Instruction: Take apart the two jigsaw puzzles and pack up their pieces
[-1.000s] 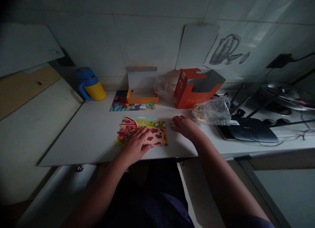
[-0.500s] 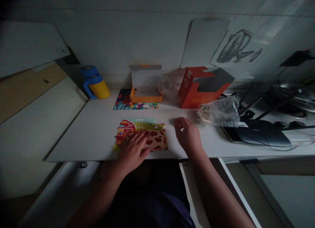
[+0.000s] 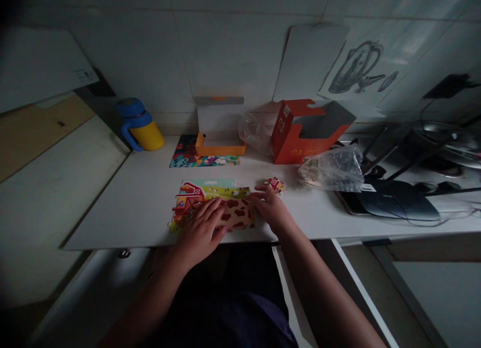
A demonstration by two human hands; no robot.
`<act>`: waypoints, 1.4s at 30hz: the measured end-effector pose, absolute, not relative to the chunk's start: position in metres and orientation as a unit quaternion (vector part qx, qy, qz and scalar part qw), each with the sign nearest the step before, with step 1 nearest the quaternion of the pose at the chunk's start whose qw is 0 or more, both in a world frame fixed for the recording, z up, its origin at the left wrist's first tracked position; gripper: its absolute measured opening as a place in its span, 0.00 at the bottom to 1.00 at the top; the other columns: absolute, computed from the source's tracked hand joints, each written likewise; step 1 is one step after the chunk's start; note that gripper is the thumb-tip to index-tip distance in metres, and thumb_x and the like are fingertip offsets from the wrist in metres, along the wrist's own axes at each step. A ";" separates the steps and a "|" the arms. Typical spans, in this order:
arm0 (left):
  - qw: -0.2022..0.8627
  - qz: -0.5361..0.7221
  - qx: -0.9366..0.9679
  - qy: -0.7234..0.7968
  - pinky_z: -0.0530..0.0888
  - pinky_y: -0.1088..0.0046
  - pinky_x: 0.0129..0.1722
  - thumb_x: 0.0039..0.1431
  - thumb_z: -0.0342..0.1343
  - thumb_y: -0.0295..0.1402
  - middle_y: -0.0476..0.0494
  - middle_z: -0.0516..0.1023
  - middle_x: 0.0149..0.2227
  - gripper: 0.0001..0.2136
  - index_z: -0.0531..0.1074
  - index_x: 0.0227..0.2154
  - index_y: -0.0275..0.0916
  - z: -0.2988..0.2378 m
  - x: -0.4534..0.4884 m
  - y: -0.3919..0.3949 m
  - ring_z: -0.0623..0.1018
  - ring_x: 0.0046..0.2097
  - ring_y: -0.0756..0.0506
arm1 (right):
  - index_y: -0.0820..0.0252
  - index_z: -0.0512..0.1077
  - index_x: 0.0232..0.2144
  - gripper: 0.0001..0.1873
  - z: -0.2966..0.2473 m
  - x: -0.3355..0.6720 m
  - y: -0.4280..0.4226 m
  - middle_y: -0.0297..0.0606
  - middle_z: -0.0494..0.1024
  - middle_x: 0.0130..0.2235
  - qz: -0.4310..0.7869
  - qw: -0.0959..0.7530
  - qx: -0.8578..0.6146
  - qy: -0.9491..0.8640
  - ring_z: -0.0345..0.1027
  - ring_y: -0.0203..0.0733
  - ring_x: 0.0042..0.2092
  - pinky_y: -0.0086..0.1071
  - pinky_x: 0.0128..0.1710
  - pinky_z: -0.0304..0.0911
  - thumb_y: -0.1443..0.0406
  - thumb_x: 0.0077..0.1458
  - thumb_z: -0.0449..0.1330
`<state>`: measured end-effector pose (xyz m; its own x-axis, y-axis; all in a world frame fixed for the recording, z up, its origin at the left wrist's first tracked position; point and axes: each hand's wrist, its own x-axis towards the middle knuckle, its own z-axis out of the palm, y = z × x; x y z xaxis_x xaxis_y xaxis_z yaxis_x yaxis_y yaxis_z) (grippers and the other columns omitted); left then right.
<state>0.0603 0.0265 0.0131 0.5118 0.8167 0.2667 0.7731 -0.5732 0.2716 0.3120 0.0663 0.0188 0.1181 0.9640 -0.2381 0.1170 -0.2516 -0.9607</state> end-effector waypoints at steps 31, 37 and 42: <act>0.061 0.188 0.874 0.444 0.56 0.48 0.72 0.70 0.51 0.40 0.42 0.64 0.70 0.22 0.66 0.64 0.43 0.014 0.069 0.046 0.61 0.71 0.37 | 0.57 0.74 0.32 0.15 0.026 0.296 0.082 0.38 0.79 0.29 0.222 0.241 -0.685 -0.651 0.67 0.40 0.29 0.32 0.29 0.52 0.55 0.64 0.55; 0.069 0.189 0.871 0.449 0.54 0.49 0.73 0.71 0.51 0.40 0.45 0.62 0.72 0.23 0.63 0.66 0.44 0.016 0.069 0.047 0.61 0.72 0.39 | 0.56 0.71 0.28 0.17 0.027 0.312 0.070 0.36 0.76 0.26 0.232 0.263 -0.695 -0.627 0.66 0.40 0.28 0.32 0.28 0.52 0.53 0.64 0.54; 0.074 0.191 0.871 0.447 0.53 0.49 0.74 0.71 0.51 0.41 0.44 0.63 0.71 0.24 0.62 0.67 0.45 0.014 0.068 0.048 0.61 0.72 0.39 | 0.56 0.72 0.31 0.18 0.027 0.317 0.053 0.36 0.78 0.27 0.277 0.258 -0.690 -0.616 0.67 0.41 0.28 0.31 0.27 0.53 0.51 0.64 0.54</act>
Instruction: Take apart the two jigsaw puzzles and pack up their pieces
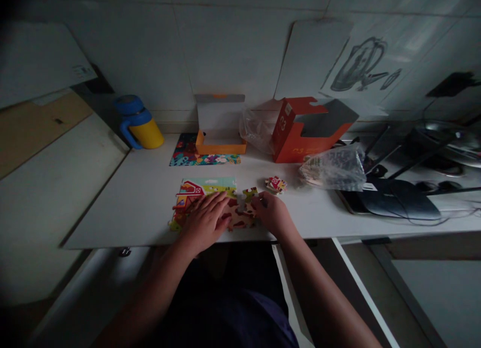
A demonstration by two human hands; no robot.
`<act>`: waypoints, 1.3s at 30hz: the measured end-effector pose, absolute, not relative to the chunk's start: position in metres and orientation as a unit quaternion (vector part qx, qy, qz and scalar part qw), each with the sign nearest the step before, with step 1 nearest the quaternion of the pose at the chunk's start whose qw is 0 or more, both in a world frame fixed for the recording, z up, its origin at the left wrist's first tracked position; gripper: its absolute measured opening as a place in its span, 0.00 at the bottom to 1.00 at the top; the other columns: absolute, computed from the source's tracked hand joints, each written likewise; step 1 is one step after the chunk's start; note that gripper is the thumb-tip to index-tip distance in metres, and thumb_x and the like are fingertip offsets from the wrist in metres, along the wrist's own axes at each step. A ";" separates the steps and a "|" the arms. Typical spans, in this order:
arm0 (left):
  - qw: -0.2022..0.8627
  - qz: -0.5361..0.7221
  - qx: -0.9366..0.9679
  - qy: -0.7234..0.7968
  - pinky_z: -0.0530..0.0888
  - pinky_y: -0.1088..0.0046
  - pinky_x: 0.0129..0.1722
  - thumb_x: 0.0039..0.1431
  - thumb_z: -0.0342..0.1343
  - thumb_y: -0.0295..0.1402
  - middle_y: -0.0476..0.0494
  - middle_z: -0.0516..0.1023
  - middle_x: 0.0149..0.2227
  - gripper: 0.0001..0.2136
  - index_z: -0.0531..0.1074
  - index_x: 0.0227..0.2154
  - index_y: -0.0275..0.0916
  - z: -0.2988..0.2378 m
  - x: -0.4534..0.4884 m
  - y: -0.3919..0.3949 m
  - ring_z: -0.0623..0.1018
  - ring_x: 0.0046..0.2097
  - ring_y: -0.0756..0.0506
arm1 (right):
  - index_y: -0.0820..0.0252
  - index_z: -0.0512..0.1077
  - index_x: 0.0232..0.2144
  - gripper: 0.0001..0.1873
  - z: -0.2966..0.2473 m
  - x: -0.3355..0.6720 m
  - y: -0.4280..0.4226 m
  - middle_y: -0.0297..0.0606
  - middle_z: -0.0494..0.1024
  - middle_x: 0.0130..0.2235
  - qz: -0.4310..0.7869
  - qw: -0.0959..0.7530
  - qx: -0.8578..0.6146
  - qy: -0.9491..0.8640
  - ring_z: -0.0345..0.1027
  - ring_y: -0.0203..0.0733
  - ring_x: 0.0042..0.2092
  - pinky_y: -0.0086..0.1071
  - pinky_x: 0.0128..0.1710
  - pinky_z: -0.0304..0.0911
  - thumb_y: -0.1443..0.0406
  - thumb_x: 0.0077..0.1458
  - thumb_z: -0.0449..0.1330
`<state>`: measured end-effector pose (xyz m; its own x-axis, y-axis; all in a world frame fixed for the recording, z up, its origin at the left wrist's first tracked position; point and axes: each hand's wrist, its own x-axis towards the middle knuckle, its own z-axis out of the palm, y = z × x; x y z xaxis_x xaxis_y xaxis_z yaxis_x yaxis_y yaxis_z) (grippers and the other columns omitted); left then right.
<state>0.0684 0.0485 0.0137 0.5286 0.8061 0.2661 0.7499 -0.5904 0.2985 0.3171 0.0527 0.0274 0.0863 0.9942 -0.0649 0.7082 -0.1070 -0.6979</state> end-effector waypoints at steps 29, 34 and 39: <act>0.082 0.192 0.868 0.450 0.54 0.50 0.74 0.71 0.51 0.42 0.43 0.63 0.71 0.23 0.62 0.66 0.44 0.013 0.067 0.049 0.61 0.72 0.39 | 0.54 0.71 0.51 0.17 0.038 0.314 -0.002 0.33 0.78 0.27 0.153 0.179 -0.730 -0.641 0.74 0.46 0.28 0.36 0.30 0.60 0.52 0.67 0.55; 0.083 0.193 0.870 0.446 0.54 0.50 0.74 0.71 0.52 0.41 0.44 0.63 0.71 0.23 0.63 0.66 0.44 0.014 0.067 0.049 0.61 0.72 0.39 | 0.56 0.71 0.55 0.21 0.034 0.332 0.005 0.48 0.77 0.56 0.086 0.218 -0.587 -0.775 0.72 0.55 0.56 0.47 0.55 0.68 0.57 0.63 0.63; 0.083 0.194 0.868 0.449 0.55 0.51 0.73 0.70 0.52 0.40 0.44 0.63 0.71 0.24 0.63 0.66 0.44 0.013 0.067 0.050 0.61 0.72 0.39 | 0.56 0.72 0.53 0.18 0.035 0.336 0.014 0.44 0.80 0.51 0.125 0.173 -0.537 -0.816 0.74 0.54 0.52 0.49 0.54 0.70 0.62 0.61 0.66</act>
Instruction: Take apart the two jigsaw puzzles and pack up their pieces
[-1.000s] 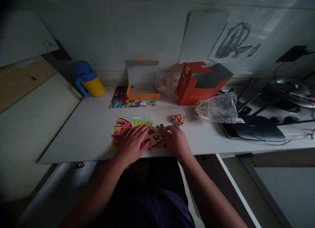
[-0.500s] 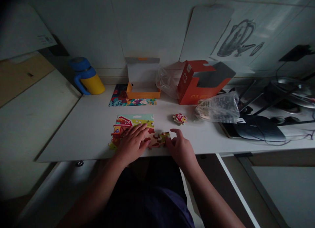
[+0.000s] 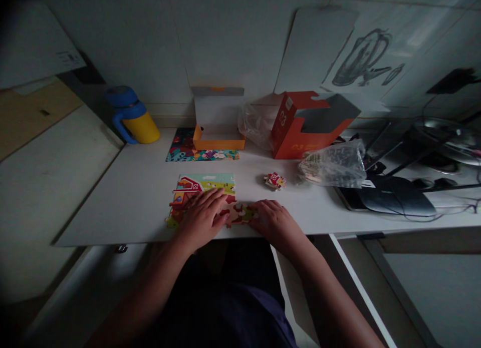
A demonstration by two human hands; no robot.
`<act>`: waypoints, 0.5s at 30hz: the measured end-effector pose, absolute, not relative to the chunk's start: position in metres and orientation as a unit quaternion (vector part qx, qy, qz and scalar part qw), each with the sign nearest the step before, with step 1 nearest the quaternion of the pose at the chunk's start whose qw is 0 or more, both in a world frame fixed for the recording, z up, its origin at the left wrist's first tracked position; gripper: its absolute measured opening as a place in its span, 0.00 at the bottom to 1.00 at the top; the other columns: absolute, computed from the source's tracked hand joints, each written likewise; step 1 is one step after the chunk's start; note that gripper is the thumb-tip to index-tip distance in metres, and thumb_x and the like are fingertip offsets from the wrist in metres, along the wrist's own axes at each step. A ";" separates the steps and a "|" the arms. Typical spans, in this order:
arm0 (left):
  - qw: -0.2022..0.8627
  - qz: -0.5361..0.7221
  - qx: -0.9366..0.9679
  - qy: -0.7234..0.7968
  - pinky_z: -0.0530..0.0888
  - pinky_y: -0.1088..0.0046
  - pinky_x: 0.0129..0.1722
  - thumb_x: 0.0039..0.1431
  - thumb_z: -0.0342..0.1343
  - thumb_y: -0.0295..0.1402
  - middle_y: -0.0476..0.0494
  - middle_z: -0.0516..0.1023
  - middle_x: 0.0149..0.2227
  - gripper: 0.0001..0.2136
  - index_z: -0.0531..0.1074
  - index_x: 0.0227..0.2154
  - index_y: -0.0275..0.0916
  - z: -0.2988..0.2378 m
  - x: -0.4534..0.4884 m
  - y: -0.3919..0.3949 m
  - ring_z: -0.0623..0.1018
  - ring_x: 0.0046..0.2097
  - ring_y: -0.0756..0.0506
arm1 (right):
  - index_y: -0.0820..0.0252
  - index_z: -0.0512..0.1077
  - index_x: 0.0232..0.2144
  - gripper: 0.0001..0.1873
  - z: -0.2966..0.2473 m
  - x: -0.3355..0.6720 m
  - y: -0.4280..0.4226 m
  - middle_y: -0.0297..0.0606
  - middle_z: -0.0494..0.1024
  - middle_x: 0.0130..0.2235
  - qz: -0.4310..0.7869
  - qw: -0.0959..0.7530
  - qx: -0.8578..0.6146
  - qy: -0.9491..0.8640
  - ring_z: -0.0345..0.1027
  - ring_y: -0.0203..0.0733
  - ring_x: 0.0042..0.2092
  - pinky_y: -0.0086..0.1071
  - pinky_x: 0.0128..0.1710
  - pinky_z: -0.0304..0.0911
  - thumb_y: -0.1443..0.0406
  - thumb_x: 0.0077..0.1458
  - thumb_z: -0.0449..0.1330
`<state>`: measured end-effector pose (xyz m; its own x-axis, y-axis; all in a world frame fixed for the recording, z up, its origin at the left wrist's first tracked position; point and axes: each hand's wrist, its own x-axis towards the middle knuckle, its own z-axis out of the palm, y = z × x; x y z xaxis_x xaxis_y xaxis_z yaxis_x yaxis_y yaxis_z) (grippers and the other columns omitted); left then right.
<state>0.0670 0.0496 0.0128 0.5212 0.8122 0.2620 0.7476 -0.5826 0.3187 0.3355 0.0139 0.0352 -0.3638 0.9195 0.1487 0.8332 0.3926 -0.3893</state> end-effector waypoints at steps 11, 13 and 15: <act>0.090 0.201 0.868 0.446 0.55 0.50 0.73 0.70 0.53 0.40 0.43 0.64 0.70 0.23 0.64 0.65 0.45 0.015 0.067 0.049 0.62 0.72 0.39 | 0.57 0.70 0.48 0.17 0.035 0.331 0.011 0.44 0.79 0.43 0.120 0.207 -0.557 -0.795 0.74 0.52 0.45 0.44 0.47 0.70 0.62 0.58 0.67; 0.092 0.199 0.868 0.446 0.55 0.49 0.73 0.70 0.53 0.40 0.43 0.64 0.70 0.23 0.63 0.66 0.45 0.015 0.067 0.049 0.62 0.72 0.39 | 0.57 0.69 0.48 0.17 0.035 0.332 0.010 0.43 0.79 0.43 0.118 0.217 -0.570 -0.784 0.74 0.52 0.45 0.44 0.47 0.70 0.61 0.58 0.67; 0.094 0.198 0.869 0.444 0.55 0.49 0.73 0.70 0.53 0.40 0.43 0.64 0.71 0.23 0.63 0.66 0.45 0.014 0.067 0.049 0.62 0.72 0.39 | 0.57 0.69 0.48 0.18 0.034 0.331 0.009 0.43 0.78 0.44 0.111 0.228 -0.591 -0.766 0.74 0.52 0.45 0.44 0.47 0.70 0.60 0.58 0.67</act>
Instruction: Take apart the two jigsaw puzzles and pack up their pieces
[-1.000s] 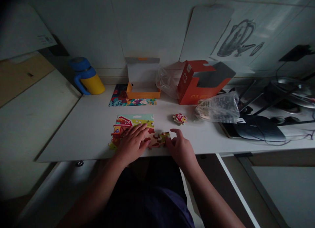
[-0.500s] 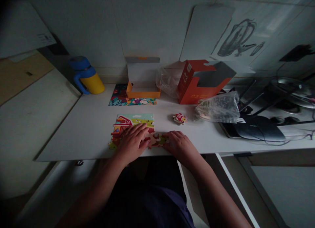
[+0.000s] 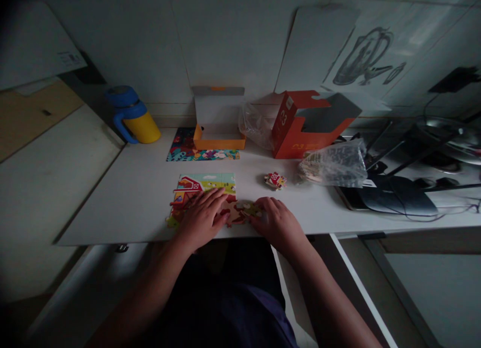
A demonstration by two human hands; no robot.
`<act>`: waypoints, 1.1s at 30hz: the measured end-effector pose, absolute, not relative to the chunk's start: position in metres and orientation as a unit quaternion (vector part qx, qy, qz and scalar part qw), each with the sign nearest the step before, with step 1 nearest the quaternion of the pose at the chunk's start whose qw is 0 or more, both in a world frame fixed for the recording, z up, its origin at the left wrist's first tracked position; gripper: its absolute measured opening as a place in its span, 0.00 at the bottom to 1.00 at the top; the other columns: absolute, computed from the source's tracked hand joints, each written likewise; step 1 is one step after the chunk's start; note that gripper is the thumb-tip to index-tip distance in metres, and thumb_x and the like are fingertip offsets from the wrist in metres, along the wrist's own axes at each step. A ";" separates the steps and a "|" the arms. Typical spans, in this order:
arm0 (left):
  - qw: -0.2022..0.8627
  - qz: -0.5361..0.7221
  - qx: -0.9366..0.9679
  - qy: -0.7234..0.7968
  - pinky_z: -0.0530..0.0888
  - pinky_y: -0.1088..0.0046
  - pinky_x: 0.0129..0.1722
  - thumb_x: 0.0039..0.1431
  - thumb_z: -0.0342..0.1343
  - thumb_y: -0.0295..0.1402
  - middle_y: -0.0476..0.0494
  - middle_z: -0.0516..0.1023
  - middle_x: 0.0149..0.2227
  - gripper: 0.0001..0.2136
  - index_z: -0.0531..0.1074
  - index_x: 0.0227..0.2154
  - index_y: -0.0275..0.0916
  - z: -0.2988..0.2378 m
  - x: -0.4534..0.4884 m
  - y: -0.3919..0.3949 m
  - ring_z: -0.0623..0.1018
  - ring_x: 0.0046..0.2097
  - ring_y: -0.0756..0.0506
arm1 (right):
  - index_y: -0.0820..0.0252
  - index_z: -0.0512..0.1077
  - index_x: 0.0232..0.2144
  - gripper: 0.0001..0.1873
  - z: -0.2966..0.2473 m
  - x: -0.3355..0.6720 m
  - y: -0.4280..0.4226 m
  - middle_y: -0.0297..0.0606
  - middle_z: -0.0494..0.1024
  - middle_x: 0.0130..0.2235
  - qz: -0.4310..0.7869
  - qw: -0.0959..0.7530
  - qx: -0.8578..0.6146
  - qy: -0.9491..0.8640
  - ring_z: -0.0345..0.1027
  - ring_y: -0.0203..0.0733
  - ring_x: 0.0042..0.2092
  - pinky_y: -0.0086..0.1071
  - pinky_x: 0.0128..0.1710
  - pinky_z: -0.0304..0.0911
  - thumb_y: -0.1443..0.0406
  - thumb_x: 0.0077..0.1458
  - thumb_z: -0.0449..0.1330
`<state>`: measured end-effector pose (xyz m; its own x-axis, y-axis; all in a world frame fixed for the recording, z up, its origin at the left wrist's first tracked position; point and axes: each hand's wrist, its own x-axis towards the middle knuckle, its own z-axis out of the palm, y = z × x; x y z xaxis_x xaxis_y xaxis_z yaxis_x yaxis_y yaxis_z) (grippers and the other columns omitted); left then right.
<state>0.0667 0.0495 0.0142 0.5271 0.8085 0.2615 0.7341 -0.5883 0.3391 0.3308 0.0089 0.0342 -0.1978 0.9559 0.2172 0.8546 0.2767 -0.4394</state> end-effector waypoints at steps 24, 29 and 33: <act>0.095 0.206 0.869 0.439 0.56 0.50 0.73 0.69 0.54 0.38 0.41 0.64 0.70 0.24 0.64 0.66 0.43 0.015 0.066 0.050 0.62 0.71 0.38 | 0.54 0.69 0.48 0.18 0.043 0.335 0.016 0.43 0.78 0.46 0.155 0.202 -0.541 -0.802 0.73 0.50 0.48 0.44 0.49 0.70 0.65 0.56 0.66; 0.093 0.212 0.867 0.442 0.56 0.50 0.73 0.69 0.53 0.38 0.42 0.64 0.70 0.23 0.64 0.65 0.44 0.015 0.067 0.050 0.62 0.71 0.38 | 0.54 0.71 0.51 0.18 0.041 0.335 0.023 0.44 0.79 0.51 0.156 0.185 -0.486 -0.840 0.73 0.51 0.52 0.46 0.53 0.70 0.65 0.59 0.65; 0.095 0.202 0.868 0.443 0.56 0.51 0.73 0.69 0.54 0.38 0.43 0.64 0.71 0.23 0.65 0.65 0.44 0.016 0.067 0.050 0.62 0.72 0.39 | 0.55 0.72 0.49 0.15 0.043 0.334 0.025 0.44 0.78 0.50 0.155 0.155 -0.497 -0.840 0.74 0.50 0.50 0.44 0.52 0.71 0.64 0.60 0.65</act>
